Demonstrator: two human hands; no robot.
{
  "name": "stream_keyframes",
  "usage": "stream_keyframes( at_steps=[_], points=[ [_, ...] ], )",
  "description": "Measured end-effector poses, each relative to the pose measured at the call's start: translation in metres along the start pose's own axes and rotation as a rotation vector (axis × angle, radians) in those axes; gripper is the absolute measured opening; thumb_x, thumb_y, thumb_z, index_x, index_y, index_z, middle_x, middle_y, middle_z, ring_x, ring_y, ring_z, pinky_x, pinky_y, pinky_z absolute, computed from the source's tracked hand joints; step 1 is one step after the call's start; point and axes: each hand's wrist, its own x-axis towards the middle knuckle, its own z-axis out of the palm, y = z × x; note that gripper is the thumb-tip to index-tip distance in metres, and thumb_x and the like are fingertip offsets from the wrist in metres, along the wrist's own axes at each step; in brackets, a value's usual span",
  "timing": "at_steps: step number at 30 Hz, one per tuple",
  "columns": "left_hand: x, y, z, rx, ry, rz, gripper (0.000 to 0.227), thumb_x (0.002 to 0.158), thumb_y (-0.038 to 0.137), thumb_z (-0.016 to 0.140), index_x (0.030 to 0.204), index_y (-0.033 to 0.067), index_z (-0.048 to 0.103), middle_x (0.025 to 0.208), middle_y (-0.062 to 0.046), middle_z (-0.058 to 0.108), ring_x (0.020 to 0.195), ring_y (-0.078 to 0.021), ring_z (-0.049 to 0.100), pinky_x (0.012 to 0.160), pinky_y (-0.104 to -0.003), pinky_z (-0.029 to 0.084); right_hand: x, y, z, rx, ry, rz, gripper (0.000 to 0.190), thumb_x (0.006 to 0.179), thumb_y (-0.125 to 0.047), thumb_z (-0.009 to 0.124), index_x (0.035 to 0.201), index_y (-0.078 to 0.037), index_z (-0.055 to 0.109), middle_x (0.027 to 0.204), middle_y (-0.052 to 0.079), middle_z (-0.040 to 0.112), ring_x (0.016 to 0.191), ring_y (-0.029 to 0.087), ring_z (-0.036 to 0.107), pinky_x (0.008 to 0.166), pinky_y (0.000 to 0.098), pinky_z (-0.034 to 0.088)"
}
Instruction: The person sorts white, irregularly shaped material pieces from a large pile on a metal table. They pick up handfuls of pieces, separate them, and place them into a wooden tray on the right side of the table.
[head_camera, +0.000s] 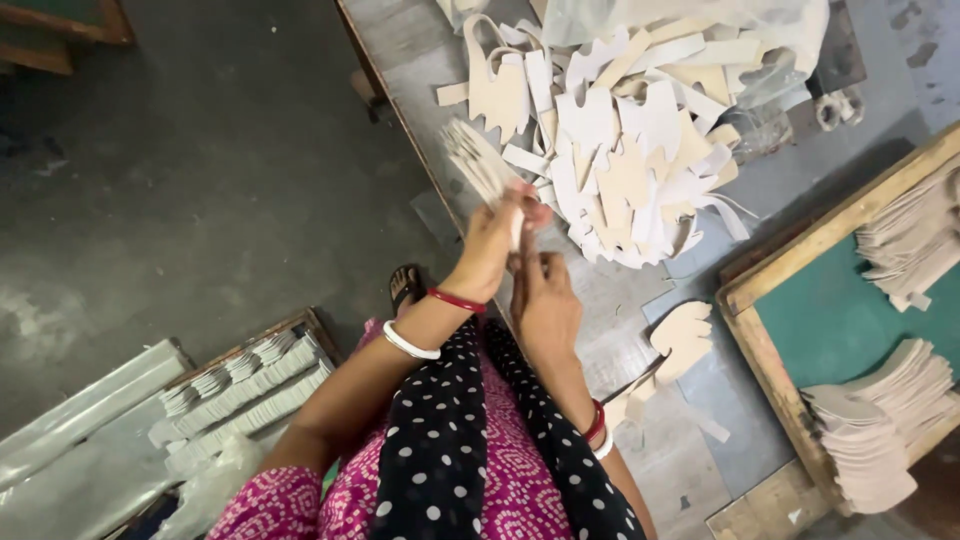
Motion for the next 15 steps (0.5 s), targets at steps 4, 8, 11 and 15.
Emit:
stream_keyframes(
  at_steps=[4, 8, 11, 15],
  points=[
    [0.026, 0.032, -0.031, -0.193, 0.143, 0.124, 0.045, 0.1, 0.047, 0.058, 0.107, 0.0035, 0.064, 0.076, 0.001, 0.058, 0.07, -0.0149, 0.062, 0.064, -0.028, 0.05, -0.015, 0.067, 0.036, 0.05, -0.01, -0.137, 0.04, 0.103, -0.025, 0.062, 0.142, -0.021, 0.057, 0.101, 0.01, 0.066, 0.078, 0.029, 0.067, 0.061, 0.0433, 0.055],
    [0.031, 0.054, -0.061, -0.286, 0.067, 0.241, 0.039, 0.106, 0.042, 0.059, 0.104, 0.003, 0.059, 0.073, 0.005, 0.041, 0.063, -0.0086, 0.041, 0.06, -0.026, 0.04, 0.027, 0.14, 0.047, -0.044, 0.214, 0.048, 0.034, 0.1, -0.029, 0.072, 0.122, -0.004, 0.066, 0.114, 0.017, 0.065, 0.1, 0.038, 0.061, 0.083, 0.0481, 0.052],
    [0.023, 0.056, -0.061, -0.216, 0.03, 0.238, 0.04, 0.106, 0.042, 0.058, 0.102, 0.0026, 0.06, 0.072, 0.005, 0.04, 0.063, -0.0082, 0.039, 0.059, -0.026, 0.038, 0.055, 0.154, 0.036, -0.183, 0.336, 0.003, 0.038, 0.093, -0.029, 0.075, 0.115, 0.001, 0.066, 0.119, 0.026, 0.062, 0.108, 0.043, 0.056, 0.086, 0.0511, 0.048],
    [0.015, 0.034, -0.067, -0.08, -0.015, 0.184, 0.042, 0.105, 0.044, 0.057, 0.102, 0.0023, 0.063, 0.071, 0.006, 0.042, 0.061, -0.0072, 0.043, 0.057, -0.024, 0.04, 0.047, 0.193, 0.033, 0.109, 0.402, 0.153, 0.022, 0.102, -0.021, 0.064, 0.111, -0.001, 0.066, 0.11, 0.021, 0.068, 0.101, 0.039, 0.062, 0.089, 0.0506, 0.05]
  ],
)
